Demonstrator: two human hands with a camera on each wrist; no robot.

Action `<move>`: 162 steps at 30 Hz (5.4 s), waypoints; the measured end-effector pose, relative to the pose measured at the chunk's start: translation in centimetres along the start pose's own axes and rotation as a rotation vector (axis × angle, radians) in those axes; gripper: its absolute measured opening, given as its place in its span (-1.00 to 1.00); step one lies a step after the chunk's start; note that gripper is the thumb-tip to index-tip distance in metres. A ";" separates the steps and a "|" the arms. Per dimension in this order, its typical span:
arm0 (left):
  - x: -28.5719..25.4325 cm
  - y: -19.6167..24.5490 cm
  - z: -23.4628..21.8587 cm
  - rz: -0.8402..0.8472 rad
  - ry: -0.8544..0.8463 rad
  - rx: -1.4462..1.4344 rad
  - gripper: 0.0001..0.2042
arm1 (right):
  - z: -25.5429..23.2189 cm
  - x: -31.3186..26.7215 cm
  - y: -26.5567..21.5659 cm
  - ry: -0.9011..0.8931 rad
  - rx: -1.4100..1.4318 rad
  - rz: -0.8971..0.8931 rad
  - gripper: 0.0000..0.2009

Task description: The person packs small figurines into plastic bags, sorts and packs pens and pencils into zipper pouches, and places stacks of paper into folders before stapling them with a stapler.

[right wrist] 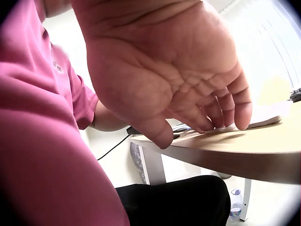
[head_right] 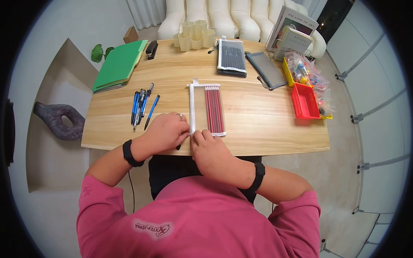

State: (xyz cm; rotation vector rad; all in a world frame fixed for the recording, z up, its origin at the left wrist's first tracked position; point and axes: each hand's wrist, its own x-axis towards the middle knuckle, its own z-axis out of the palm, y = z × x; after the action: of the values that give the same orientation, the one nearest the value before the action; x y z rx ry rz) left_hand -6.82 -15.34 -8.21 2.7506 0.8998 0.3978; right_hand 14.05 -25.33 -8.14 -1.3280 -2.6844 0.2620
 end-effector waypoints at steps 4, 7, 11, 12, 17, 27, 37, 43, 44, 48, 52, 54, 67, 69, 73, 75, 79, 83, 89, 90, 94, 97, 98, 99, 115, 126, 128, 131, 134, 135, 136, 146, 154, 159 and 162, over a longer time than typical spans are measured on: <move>0.7 -0.6 0.1 0.035 -0.017 0.046 -0.87 | -0.3 0.0 -0.1 0.043 0.020 -0.006 -0.49; 0.9 -0.8 0.0 0.037 -0.019 0.008 -0.87 | 0.1 0.1 0.3 0.036 0.084 0.005 -0.48; 1.7 -1.1 0.4 0.007 -0.037 0.054 -0.87 | 0.1 -0.1 0.2 0.051 0.072 -0.002 -0.50; 2.2 -1.6 0.6 -0.028 -0.009 0.113 -0.87 | 0.1 -0.1 0.1 0.038 0.086 -0.004 -0.51; 6.1 -7.4 2.2 -0.217 0.085 0.234 -0.86 | 0.0 -0.4 -0.3 0.004 0.116 -0.018 -0.51; 9.2 -9.1 1.5 -0.377 0.165 0.163 -0.79 | -0.6 -0.6 -0.5 -0.034 0.148 0.014 -0.49; 11.4 -8.0 1.3 -0.399 0.009 -0.055 -0.62 | -1.3 -0.2 1.3 0.042 0.416 0.047 -0.61; 12.7 -8.5 0.7 -0.436 -0.061 -0.910 -0.79 | -4.4 -0.7 6.1 0.398 0.518 0.309 -0.31; 12.8 -8.1 0.4 -0.426 -0.064 -0.904 -0.79 | -5.1 -0.9 7.1 0.532 0.539 0.387 -0.17; 12.5 -4.4 -3.9 -0.266 0.076 -1.183 -0.84 | -7.5 -0.9 11.1 0.540 0.898 0.627 0.10; 13.0 -1.9 -6.3 -0.125 0.193 -1.277 -0.82 | -6.7 0.1 12.9 0.394 1.470 0.557 0.02; 13.1 -1.3 -6.9 -0.099 0.246 -1.220 -0.79 | -5.6 0.8 13.3 0.301 1.645 0.380 -0.22; 14.9 -1.9 -6.0 -0.560 0.114 -1.281 -0.61 | -5.2 2.6 15.9 0.471 1.494 0.446 -0.77; 15.6 -2.9 -5.2 -0.568 0.031 -1.253 -0.64 | -6.0 3.4 18.7 0.510 1.516 0.520 -0.77; 20.5 -6.0 -2.9 -0.592 0.003 -1.216 -0.74 | -9.1 7.1 24.7 0.434 1.480 0.640 -0.74; 23.4 -6.2 -2.9 -0.637 0.084 -1.208 -0.77 | -11.0 9.3 27.1 0.474 1.368 0.702 -0.74; 28.7 -9.8 0.2 -0.650 0.107 -0.997 -0.75 | -10.7 12.9 33.3 0.491 1.326 0.777 -0.77; 31.3 -12.1 3.5 -0.591 0.157 -0.836 -0.68 | -9.3 14.1 35.6 0.460 1.170 0.877 -0.78; 32.6 -15.2 7.3 -0.594 0.238 -0.609 -0.42 | -6.8 14.9 37.8 0.434 0.957 0.977 -0.75; 32.6 -15.0 7.1 -0.596 0.235 -0.611 -0.42 | -7.1 14.9 37.5 0.437 0.786 0.974 -0.69; 31.9 -14.3 6.7 -0.636 0.221 -0.630 -0.36 | -6.9 15.0 36.9 0.430 0.632 0.953 -0.57; 31.3 -14.1 7.0 -0.650 0.218 -0.610 -0.33 | -6.2 15.1 36.8 0.402 0.560 0.986 -0.56; 31.2 -14.1 7.1 -0.647 0.207 -0.608 -0.32 | -6.1 15.0 36.9 0.400 0.561 0.988 -0.56; 30.9 -13.6 6.7 -0.648 0.203 -0.606 -0.32 | -6.2 14.8 36.8 0.376 0.533 0.972 -0.54; 17.6 -6.0 -2.6 -0.577 0.322 -1.211 -0.64 | -9.5 5.7 36.1 -0.045 0.010 1.074 -0.23; 9.9 -8.8 -4.9 -0.577 0.468 -1.442 -0.72 | -8.0 5.2 34.9 0.038 0.065 1.253 -0.06; 9.4 -9.6 -4.2 -0.568 0.540 -1.445 -0.78 | -7.7 4.9 34.9 0.075 0.073 1.320 -0.07; 9.2 -9.5 -3.9 -0.568 0.516 -1.428 -0.76 | -8.0 4.5 35.0 0.076 0.167 1.370 -0.16; 8.9 -9.4 -3.6 -0.540 0.473 -1.432 -0.73 | -8.9 3.1 35.6 0.132 0.131 1.214 -0.30; 9.0 -9.4 -3.5 -0.515 0.457 -1.440 -0.73 | -9.7 2.5 34.3 0.334 0.176 1.117 -0.40; 9.0 -9.3 -3.5 -0.516 0.475 -1.447 -0.73 | -10.9 2.0 32.7 0.528 0.222 1.009 -0.49; 8.4 -8.1 -4.7 -0.433 0.094 -1.685 -0.47 | -9.3 9.7 15.3 0.427 1.405 0.423 -0.80; 8.3 -9.0 -3.8 -0.601 0.119 -1.326 -0.73 | -1.3 10.9 16.5 0.395 1.606 0.499 -0.78; 8.6 -8.6 -3.3 -0.556 0.072 -1.324 -0.75 | -0.7 9.6 17.7 0.318 1.679 0.498 -0.78; 8.7 -8.1 -3.6 -0.554 0.022 -1.307 -0.72 | -0.8 9.1 17.4 0.281 1.724 0.548 -0.78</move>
State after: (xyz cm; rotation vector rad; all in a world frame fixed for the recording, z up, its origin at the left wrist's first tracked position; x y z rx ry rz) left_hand -5.63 -3.21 -5.57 1.2695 0.8766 0.6022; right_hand 22.16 -7.63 -10.68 -1.0843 -0.8996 1.6762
